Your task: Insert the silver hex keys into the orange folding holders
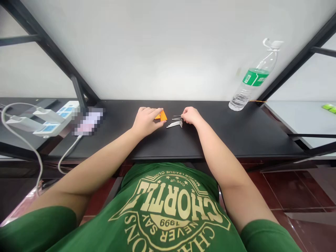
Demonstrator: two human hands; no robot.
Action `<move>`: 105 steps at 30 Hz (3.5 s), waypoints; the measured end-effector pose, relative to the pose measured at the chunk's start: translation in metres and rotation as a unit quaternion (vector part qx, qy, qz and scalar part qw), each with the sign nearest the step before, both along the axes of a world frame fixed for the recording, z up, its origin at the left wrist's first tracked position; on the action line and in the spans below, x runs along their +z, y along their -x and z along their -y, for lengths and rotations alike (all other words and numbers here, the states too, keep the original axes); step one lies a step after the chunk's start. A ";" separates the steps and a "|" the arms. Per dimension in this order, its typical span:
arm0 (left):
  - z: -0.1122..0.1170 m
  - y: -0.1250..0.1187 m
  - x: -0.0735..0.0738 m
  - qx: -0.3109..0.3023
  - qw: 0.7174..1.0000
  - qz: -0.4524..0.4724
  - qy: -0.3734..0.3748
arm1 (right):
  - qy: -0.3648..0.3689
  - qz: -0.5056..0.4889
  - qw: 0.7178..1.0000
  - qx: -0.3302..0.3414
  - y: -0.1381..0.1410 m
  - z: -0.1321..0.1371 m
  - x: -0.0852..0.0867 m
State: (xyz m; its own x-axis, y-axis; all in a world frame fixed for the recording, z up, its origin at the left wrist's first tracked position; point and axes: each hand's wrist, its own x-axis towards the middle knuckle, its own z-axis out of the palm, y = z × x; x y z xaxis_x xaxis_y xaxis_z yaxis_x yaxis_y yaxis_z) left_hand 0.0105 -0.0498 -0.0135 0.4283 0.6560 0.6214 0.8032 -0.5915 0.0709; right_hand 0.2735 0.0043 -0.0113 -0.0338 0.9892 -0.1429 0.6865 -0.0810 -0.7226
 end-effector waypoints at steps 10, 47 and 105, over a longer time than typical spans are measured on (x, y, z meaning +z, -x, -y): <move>0.000 0.000 -0.001 0.003 1.000 -0.005 0.000 | 0.001 0.047 0.999 0.007 -0.009 0.004 0.005; 0.001 0.001 0.000 0.008 0.999 0.005 0.031 | -0.129 0.184 0.971 0.081 0.003 -0.006 0.002; -0.002 0.007 -0.003 -0.121 0.880 0.352 0.295 | -0.204 -0.065 0.950 0.228 0.002 0.043 0.022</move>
State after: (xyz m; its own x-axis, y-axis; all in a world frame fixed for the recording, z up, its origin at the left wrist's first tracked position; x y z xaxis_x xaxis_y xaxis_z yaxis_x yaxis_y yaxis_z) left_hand 0.0031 -0.0475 -0.0167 0.2446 0.8962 0.3701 0.2927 -0.4322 0.8530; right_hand 0.2716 -0.0389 0.0111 -0.4638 0.8394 0.2834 0.4861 0.5085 -0.7108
